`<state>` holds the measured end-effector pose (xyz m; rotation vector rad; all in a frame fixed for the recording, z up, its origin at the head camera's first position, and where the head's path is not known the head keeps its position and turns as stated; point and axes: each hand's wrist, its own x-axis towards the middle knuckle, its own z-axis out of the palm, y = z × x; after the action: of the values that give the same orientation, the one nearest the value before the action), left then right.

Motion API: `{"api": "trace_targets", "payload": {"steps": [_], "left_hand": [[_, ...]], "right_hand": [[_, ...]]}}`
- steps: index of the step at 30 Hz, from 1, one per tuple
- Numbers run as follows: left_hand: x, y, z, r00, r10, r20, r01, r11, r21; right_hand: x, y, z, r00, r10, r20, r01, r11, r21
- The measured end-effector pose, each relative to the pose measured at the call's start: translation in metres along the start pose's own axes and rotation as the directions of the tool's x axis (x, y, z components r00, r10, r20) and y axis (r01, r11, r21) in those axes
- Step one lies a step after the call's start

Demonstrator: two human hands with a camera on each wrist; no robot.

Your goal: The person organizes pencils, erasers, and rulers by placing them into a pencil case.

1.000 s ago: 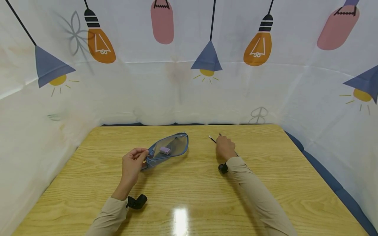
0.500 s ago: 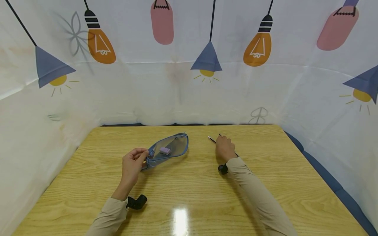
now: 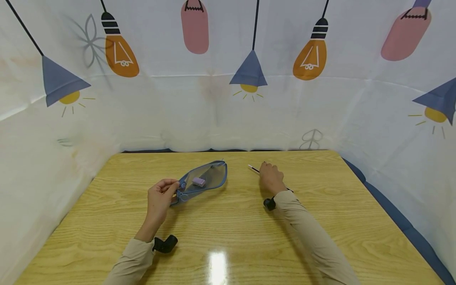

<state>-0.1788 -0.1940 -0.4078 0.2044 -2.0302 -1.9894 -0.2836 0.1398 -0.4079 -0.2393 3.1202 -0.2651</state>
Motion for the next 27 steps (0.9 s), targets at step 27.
{"api": "trace_targets", "payload": {"steps": [27], "left_hand": [[-0.001,0.002,0.000,1.000,-0.003,0.015,0.003,1.000,-0.013]], "right_hand": [[-0.008,-0.010,-0.013,0.998,-0.039,-0.042,0.038,0.999,-0.040]]}}
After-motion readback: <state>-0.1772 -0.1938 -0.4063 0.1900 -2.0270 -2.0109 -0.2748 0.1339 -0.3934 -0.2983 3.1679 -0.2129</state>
